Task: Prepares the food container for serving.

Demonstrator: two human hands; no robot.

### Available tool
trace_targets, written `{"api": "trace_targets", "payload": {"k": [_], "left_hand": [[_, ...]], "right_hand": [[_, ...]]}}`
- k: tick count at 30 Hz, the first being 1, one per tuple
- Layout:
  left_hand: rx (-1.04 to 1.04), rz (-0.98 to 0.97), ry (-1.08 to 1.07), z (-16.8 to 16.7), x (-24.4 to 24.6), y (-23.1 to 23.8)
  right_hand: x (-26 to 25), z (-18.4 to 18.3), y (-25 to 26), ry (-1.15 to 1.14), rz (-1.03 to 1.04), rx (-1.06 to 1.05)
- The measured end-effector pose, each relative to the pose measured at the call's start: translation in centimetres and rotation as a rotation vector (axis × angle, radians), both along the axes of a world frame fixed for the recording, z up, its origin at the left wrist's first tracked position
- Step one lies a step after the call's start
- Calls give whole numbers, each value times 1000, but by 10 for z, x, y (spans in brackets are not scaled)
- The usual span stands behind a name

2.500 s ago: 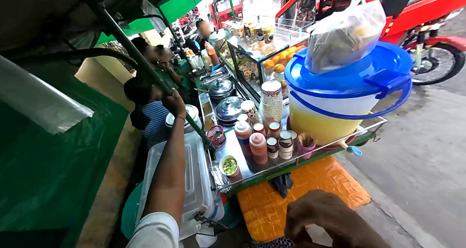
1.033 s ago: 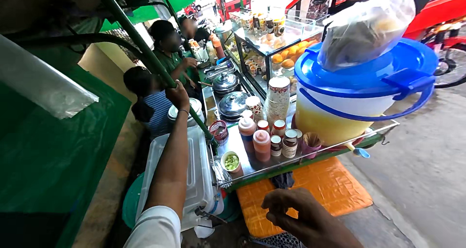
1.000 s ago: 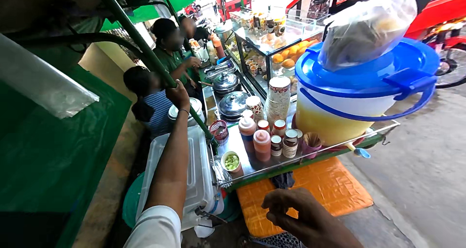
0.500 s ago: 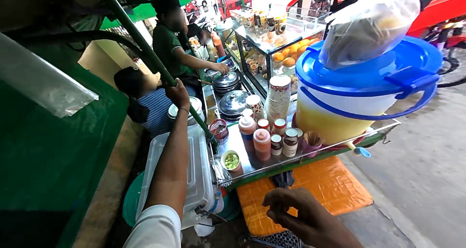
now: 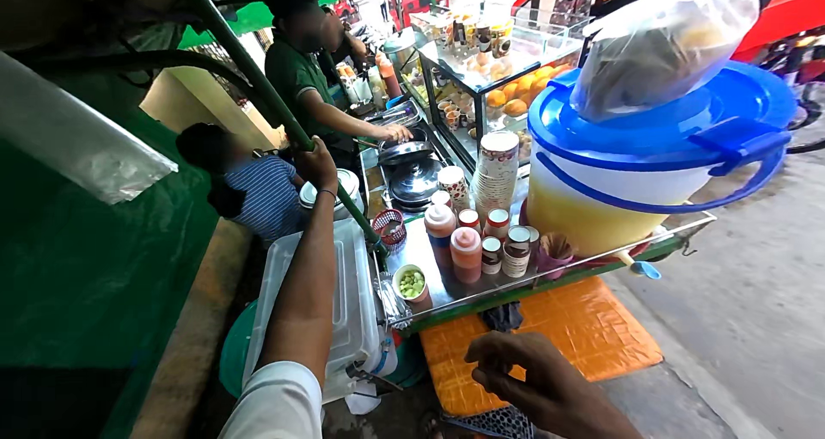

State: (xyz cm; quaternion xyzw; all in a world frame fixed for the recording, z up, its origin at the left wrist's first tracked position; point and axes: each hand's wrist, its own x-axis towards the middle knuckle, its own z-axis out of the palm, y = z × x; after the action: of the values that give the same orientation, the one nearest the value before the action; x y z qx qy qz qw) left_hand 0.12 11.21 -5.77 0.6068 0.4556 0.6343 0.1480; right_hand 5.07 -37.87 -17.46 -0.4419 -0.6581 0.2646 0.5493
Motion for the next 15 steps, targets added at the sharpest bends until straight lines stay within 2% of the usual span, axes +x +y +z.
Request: {"api": "trace_targets", "payload": {"k": [8, 13, 14, 15], "left_hand": [[-23, -74, -39, 0, 0, -2], [4, 1, -16, 2, 2, -13], [-92, -6, 30, 19, -2, -37], [-319, -107, 86, 52, -12, -77]], "right_hand": [[-1, -4, -3, -16, -36, -26], [-1, -8, -6, -30, -64, -26], [-1, -9, -6, -33, -69, -26], [-1, -10, -7, -36, -75, -26]]}}
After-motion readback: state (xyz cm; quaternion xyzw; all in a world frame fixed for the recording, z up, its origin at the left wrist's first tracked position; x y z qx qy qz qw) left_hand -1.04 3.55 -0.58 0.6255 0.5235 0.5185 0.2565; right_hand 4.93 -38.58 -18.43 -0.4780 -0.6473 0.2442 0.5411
